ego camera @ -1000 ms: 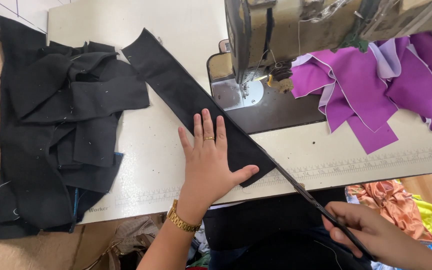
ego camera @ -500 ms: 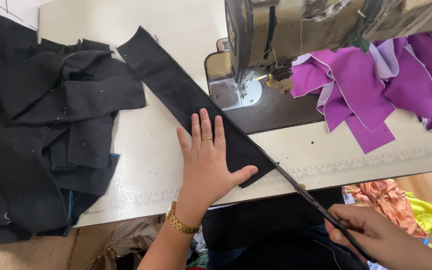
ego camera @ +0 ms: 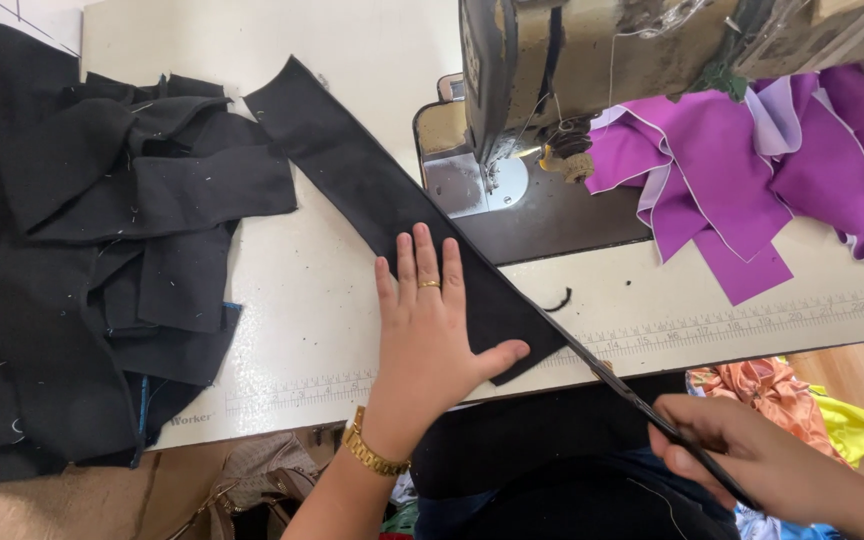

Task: Cutting long strips of black fabric using tailor scissors on a sewing table.

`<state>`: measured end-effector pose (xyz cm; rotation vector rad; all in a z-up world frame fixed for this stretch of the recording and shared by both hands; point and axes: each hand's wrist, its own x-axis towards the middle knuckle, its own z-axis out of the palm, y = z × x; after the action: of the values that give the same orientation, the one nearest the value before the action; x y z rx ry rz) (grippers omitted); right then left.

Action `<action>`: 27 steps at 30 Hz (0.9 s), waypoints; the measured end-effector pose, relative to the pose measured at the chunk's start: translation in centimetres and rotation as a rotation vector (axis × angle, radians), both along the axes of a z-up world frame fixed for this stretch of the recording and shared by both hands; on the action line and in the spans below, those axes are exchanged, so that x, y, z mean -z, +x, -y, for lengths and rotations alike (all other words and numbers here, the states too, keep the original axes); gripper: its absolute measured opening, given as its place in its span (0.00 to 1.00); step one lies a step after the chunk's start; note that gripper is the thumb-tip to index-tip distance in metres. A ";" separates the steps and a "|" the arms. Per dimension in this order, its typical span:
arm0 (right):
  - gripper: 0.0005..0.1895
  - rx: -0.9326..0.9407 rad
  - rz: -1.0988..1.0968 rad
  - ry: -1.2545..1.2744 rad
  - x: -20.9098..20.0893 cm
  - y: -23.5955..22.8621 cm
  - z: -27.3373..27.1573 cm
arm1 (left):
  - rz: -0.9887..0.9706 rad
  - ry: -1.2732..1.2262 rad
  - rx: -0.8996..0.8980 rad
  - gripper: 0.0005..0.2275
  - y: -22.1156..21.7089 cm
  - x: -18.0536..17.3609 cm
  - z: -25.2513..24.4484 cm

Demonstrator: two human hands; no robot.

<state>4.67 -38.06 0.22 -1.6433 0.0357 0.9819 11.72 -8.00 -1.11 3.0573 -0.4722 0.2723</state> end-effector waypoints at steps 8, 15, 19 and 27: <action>0.13 -0.028 0.094 -0.178 1.2 0.1 -0.5 | 0.049 0.064 -0.022 0.57 -0.9 0.2 0.7; 0.11 -0.041 0.081 -0.302 0.9 -0.1 -1.0 | 0.067 0.091 -0.037 0.58 -1.0 0.4 0.7; 0.15 -0.068 0.155 -0.286 1.6 -0.7 -0.5 | 0.044 0.050 -0.033 0.57 -1.1 0.4 0.7; 0.13 -0.071 0.160 -0.347 1.2 -0.8 -0.5 | 0.103 0.107 -0.045 0.58 -1.1 0.3 0.6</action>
<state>3.86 -37.55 -1.00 -2.0498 0.0417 0.9319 10.62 -8.62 -1.46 3.1734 -0.4364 0.4219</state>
